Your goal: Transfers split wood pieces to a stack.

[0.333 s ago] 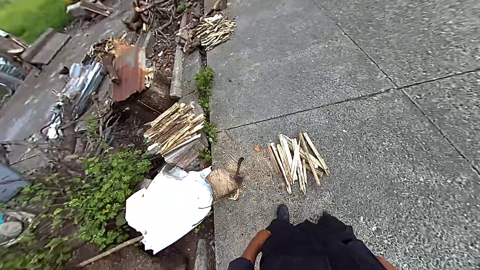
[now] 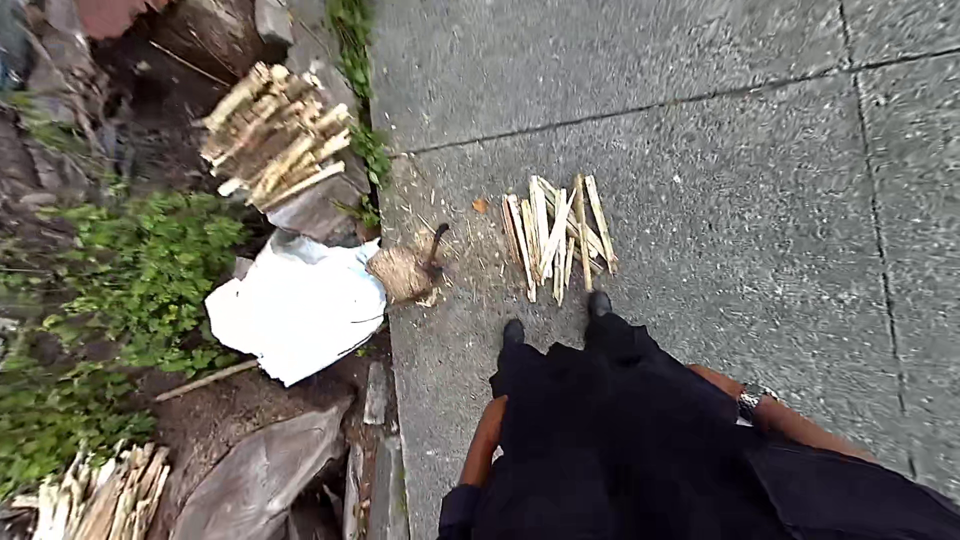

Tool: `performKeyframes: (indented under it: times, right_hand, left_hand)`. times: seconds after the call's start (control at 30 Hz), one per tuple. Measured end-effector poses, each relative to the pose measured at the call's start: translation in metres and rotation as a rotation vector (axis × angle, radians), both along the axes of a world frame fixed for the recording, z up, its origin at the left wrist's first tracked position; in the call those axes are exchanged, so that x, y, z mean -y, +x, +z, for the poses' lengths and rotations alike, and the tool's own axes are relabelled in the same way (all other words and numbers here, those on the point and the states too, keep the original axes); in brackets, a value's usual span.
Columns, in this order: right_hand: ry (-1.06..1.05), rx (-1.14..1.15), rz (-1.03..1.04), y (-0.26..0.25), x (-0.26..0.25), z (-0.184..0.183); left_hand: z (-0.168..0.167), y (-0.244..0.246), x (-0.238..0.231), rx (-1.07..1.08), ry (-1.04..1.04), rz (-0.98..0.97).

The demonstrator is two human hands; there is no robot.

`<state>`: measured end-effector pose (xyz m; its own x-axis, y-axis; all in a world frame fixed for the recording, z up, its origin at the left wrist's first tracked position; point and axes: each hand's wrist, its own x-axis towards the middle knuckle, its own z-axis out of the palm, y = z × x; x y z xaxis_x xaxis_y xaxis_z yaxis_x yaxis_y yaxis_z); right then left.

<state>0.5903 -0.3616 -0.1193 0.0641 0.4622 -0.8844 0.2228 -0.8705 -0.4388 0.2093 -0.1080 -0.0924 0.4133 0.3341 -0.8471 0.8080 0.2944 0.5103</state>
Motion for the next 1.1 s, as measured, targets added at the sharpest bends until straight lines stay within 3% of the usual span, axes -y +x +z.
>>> performKeyframes:
  times: [0.07, 0.17, 0.2, 0.27, 0.37, 0.47, 0.57, 0.67, 0.73, 0.87, 1.1]
  right_hand:
    - [-0.047, -0.066, 0.022, 0.030, 0.001, 0.007]
    - [-0.155, -0.143, 0.138, 0.058, 0.013, 0.004]
    - [-0.142, -0.205, 0.209, 0.070, 0.016, -0.003]
    - [-0.072, -0.350, 0.292, 0.098, 0.018, -0.035]
    - [-0.004, -0.365, 0.095, 0.156, -0.005, -0.133]
    - [-0.046, -0.026, -0.243, 0.220, -0.072, -0.256]
    - [-0.069, 0.224, -0.494, 0.269, -0.155, -0.388]
    - [-0.091, 0.338, -0.696, 0.279, -0.219, -0.499]
    - [-0.159, 0.406, -0.646, 0.279, -0.243, -0.564]
    - [-0.161, 0.502, -0.577, 0.283, -0.272, -0.668]
    - [-0.008, 0.610, -0.512, 0.314, -0.295, -0.787]
  left_hand:
    - [0.013, 0.007, 0.031, -0.022, 0.053, -0.142]
    - [0.035, 0.022, 0.061, -0.130, -0.059, -0.203]
    - [0.034, 0.026, 0.066, -0.150, -0.099, -0.228]
    - [-0.001, 0.024, 0.064, -0.182, -0.202, -0.312]
    - [-0.124, 0.019, 0.014, -0.327, -0.293, -0.370]
    - [-0.271, 0.061, -0.080, -0.351, -0.006, -0.270]
    - [-0.420, 0.132, -0.171, -0.313, 0.217, 0.009]
    - [-0.552, 0.202, -0.213, -0.261, 0.283, 0.420]
    - [-0.610, 0.248, -0.219, -0.210, 0.238, 0.600]
    - [-0.692, 0.310, -0.225, -0.198, 0.306, 0.541]
    - [-0.803, 0.321, -0.245, -0.255, 0.488, 0.435]
